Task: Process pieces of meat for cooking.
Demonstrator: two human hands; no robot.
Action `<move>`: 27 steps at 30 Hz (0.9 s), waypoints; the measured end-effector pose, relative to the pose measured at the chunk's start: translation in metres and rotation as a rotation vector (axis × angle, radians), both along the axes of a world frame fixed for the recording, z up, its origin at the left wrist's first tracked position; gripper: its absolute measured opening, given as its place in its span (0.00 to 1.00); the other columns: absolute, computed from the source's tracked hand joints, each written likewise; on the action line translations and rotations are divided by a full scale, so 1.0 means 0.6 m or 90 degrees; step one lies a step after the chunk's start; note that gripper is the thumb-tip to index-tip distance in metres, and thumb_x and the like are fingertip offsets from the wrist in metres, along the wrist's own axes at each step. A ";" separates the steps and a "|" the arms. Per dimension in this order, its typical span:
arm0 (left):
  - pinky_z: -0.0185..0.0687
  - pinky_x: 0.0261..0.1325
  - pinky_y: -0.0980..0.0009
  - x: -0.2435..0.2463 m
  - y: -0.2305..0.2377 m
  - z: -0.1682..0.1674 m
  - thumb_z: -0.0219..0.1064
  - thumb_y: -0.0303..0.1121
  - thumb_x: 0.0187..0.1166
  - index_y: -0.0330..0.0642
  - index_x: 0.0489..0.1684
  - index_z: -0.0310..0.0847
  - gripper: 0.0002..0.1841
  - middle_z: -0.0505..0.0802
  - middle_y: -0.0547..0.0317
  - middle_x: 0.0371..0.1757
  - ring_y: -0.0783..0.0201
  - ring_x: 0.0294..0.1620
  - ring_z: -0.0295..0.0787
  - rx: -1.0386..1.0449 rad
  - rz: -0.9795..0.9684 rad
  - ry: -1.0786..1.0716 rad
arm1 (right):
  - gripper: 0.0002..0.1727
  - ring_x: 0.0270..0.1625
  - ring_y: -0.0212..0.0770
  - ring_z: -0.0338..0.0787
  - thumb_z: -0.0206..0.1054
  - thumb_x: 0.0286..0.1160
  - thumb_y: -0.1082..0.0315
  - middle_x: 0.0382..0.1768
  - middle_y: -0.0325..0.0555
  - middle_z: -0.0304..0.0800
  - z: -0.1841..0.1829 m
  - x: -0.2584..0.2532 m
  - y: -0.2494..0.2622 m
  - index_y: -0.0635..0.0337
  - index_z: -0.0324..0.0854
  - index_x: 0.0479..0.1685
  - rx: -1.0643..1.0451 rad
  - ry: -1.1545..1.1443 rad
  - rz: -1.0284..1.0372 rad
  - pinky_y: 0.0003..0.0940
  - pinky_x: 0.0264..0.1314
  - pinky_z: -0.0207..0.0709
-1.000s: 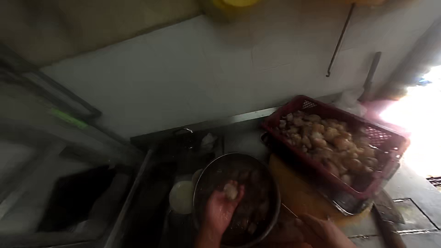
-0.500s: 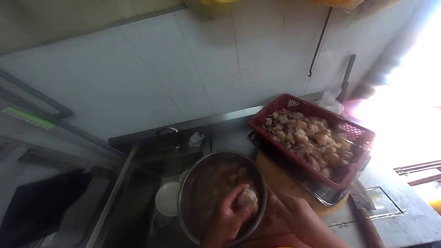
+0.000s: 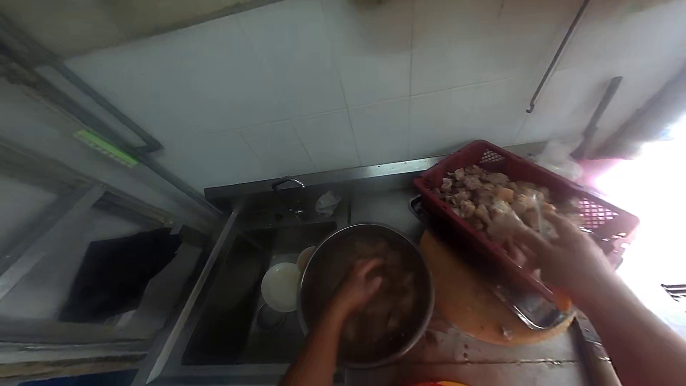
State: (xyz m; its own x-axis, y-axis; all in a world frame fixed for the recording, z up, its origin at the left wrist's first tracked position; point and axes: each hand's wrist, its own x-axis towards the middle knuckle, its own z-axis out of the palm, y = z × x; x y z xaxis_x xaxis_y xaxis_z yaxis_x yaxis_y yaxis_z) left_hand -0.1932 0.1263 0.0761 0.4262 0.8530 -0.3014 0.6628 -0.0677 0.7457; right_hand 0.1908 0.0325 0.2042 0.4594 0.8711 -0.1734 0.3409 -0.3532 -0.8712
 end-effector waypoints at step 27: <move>0.65 0.81 0.37 -0.022 -0.050 -0.094 0.71 0.30 0.72 0.71 0.83 0.73 0.35 0.76 0.57 0.85 0.41 0.86 0.64 0.139 -0.209 0.330 | 0.16 0.18 0.38 0.83 0.63 0.86 0.53 0.39 0.43 0.94 -0.175 -0.159 -0.150 0.48 0.85 0.63 -0.183 0.274 0.279 0.35 0.21 0.81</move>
